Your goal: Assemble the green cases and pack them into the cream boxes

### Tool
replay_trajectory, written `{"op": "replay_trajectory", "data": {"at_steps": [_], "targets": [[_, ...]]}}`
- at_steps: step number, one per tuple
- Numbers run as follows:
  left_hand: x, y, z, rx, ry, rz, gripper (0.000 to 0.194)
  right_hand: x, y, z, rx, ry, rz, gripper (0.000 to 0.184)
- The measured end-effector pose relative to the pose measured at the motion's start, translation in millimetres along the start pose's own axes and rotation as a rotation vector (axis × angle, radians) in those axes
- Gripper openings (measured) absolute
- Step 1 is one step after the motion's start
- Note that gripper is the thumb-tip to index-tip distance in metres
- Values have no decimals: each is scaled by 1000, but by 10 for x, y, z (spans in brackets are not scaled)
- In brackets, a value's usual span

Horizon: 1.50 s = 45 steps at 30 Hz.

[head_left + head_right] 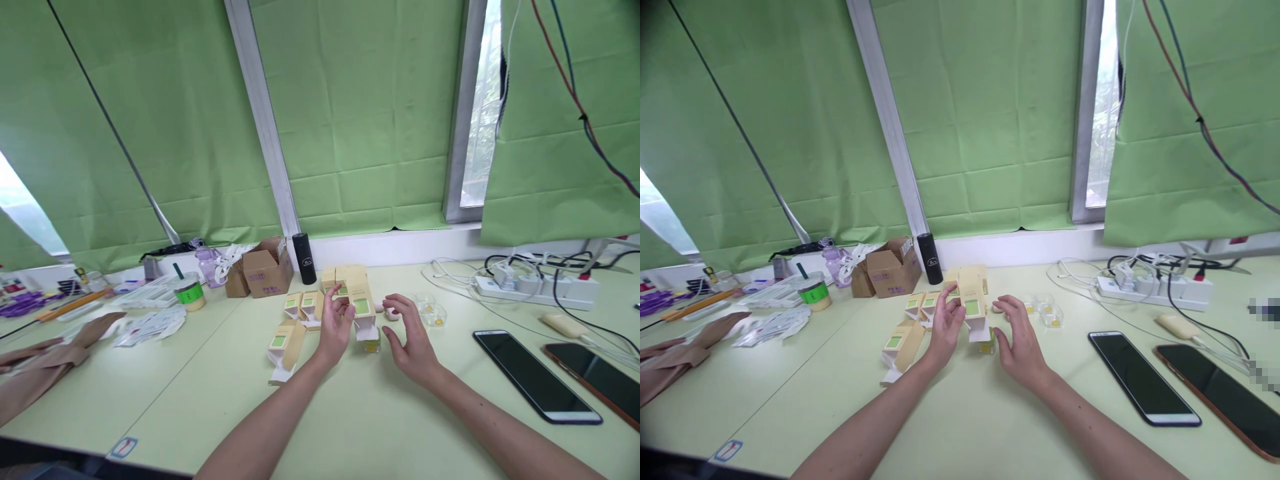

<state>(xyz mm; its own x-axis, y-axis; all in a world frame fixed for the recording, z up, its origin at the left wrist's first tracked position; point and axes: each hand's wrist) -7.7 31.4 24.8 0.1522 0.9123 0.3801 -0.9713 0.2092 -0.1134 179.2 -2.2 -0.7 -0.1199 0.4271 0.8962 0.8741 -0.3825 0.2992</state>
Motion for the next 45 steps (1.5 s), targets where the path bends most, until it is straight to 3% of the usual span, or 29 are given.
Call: {"op": "replay_trajectory", "data": {"at_steps": [17, 25, 31, 35, 39, 45], "targets": [[-2, -20, -46, 15, 118, -42, 48, 26, -9, -40, 142, -56, -57, 41], [-38, -32, -1, 59, 142, -63, 48, 17, -14, 9, 218, -127, -61, 37], [-80, 8, 45, 165, 85, -100, 42, 29, -9, 8, 303, -221, -11, 32], [-96, 43, 46, 316, -41, -78, 44, 18, -12, 42, 352, -262, 12, 33], [-94, 58, 18, 404, -147, -102, 52, 7, -19, 75, 369, -260, 24, 34], [-88, 68, 10, 439, -220, -160, 47, 4, -31, 66, 377, -256, 19, 35]]}}
Point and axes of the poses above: each hand's wrist, its own x-axis towards the middle knuckle, its own y-axis out of the back of the hand, z = x × y, and after that the axes turned 9 degrees about y, right-handed
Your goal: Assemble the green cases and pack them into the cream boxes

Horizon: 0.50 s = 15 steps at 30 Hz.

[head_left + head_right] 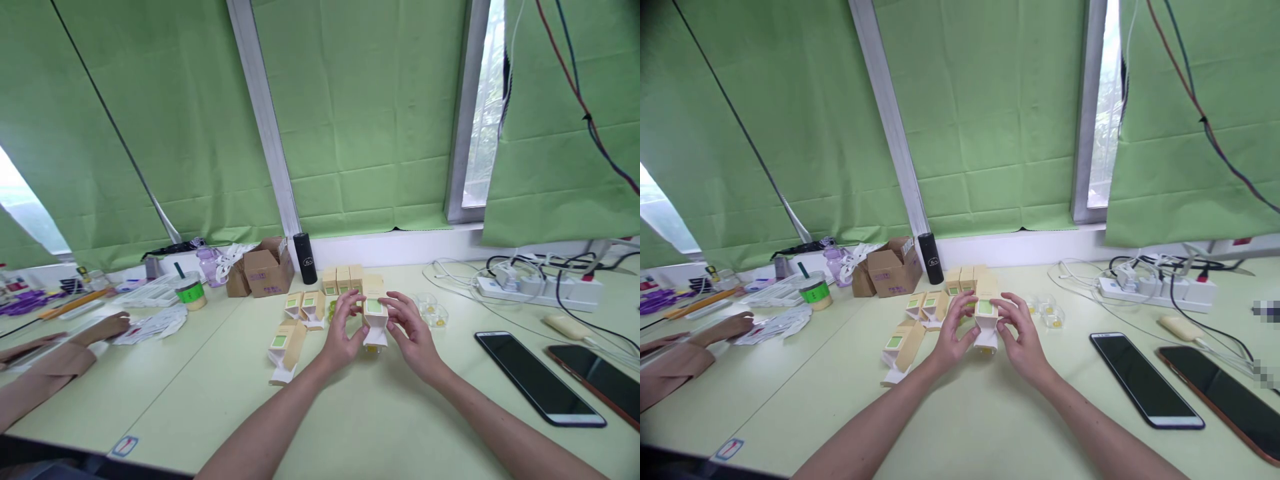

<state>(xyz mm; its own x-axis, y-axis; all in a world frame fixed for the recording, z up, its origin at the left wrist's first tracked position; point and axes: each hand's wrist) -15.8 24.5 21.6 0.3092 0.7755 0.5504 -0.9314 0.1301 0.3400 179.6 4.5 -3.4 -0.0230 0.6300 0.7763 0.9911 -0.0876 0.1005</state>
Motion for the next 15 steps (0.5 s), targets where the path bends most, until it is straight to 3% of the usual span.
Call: {"op": "replay_trajectory", "data": {"at_steps": [15], "targets": [[27, -66, 31, -40, 101, 106, 36, 7, -6, -75, 33, -2, -22, 36]]}}
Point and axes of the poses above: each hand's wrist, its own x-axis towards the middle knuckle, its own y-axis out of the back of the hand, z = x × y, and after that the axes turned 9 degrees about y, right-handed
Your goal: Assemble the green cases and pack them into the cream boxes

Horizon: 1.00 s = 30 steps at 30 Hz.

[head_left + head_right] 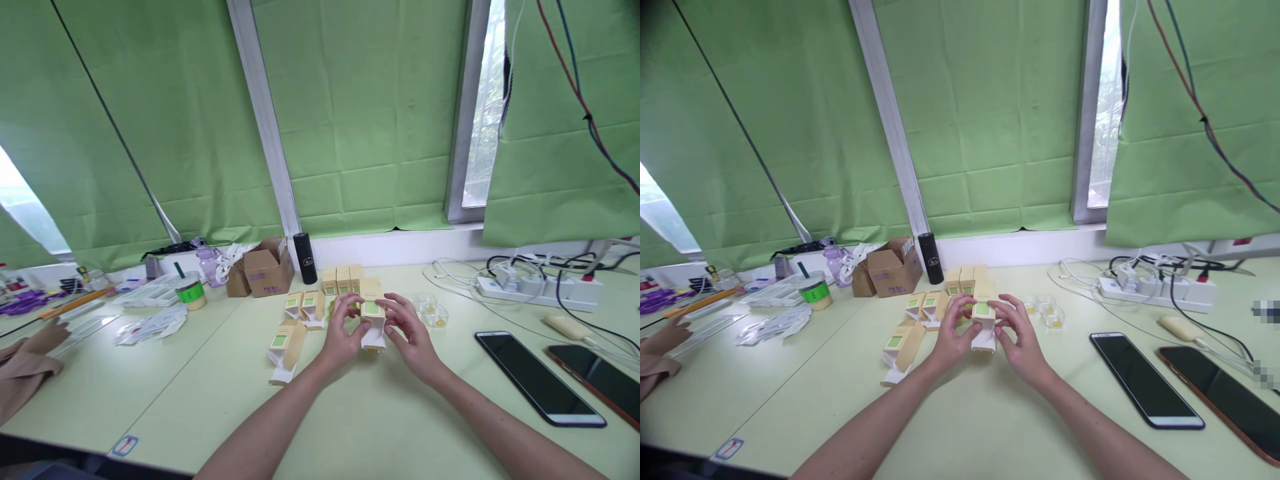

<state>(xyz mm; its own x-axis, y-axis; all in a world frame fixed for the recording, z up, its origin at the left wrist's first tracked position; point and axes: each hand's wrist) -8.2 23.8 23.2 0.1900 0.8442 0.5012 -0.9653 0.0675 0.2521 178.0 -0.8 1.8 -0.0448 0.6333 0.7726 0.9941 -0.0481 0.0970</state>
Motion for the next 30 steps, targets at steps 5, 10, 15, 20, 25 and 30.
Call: {"op": "replay_trajectory", "data": {"at_steps": [5, 10, 15, 20, 25, 30], "targets": [[-19, -17, 41, 8, 48, 7, 33, 3, 5, -19, 18, -46, -14, 37], [-32, -38, 77, 16, 81, 25, 31, -2, 9, -3, 41, -65, -14, 37], [-42, -46, 75, 15, 90, 22, 32, -1, -1, -11, 45, -85, -13, 37], [-47, -44, 86, 23, 97, 20, 31, 3, -8, -14, 38, -102, -3, 37], [-53, -42, 97, 41, 84, 10, 31, 0, -23, 3, 22, -108, 13, 36], [-66, -48, 80, 55, 93, 13, 32, -3, -38, 10, -5, -96, 16, 35]]}}
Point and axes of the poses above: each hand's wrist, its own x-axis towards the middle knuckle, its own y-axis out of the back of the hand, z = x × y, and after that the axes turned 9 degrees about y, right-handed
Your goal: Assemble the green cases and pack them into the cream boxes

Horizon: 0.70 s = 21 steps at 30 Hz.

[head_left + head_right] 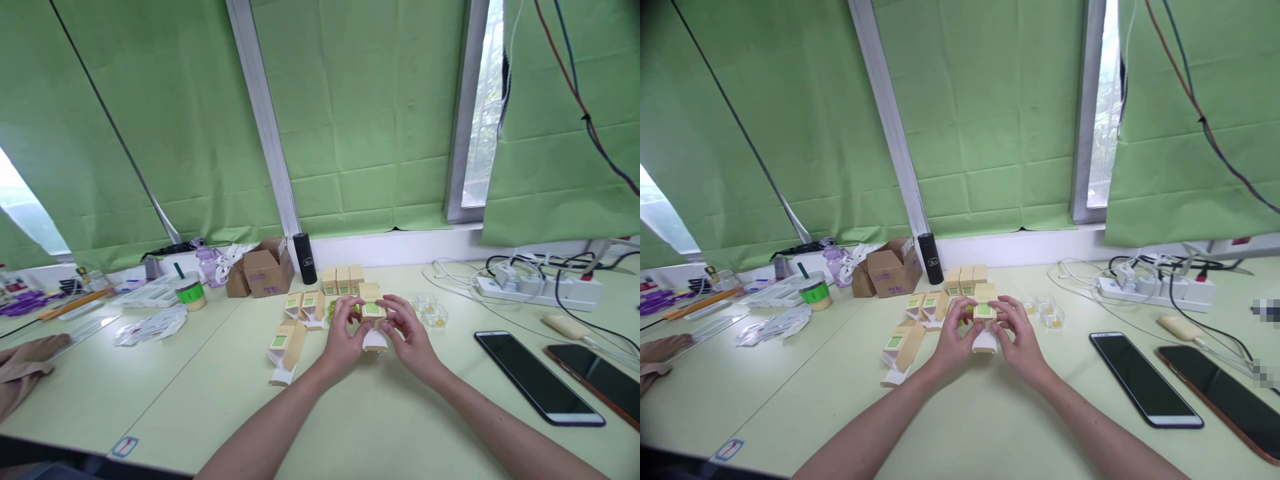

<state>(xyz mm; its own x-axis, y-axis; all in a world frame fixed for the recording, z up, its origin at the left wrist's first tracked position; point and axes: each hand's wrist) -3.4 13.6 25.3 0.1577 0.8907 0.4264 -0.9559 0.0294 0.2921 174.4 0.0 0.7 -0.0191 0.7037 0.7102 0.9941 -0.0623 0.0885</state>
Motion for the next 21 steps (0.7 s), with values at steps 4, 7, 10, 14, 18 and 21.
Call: {"op": "replay_trajectory", "data": {"at_steps": [4, 7, 10, 14, 18, 21], "targets": [[-5, -7, -7, 27, -2, 3, 34, -3, -8, 6, -30, -4, -4, 33], [-10, -12, 0, 47, -14, 1, 34, -7, -14, 8, -44, -5, -2, 32], [-20, -19, 7, 58, -18, -4, 34, -9, -18, 6, -58, -1, 4, 32], [-35, -20, 5, 78, -27, -8, 35, -7, -17, 4, -67, 8, 10, 31], [-35, 26, -11, 91, -75, -78, 41, 1, -7, 16, -58, -6, 26, 31], [-24, 80, -26, 61, -121, -169, 56, 14, 6, 34, -47, -19, 49, 32]]}}
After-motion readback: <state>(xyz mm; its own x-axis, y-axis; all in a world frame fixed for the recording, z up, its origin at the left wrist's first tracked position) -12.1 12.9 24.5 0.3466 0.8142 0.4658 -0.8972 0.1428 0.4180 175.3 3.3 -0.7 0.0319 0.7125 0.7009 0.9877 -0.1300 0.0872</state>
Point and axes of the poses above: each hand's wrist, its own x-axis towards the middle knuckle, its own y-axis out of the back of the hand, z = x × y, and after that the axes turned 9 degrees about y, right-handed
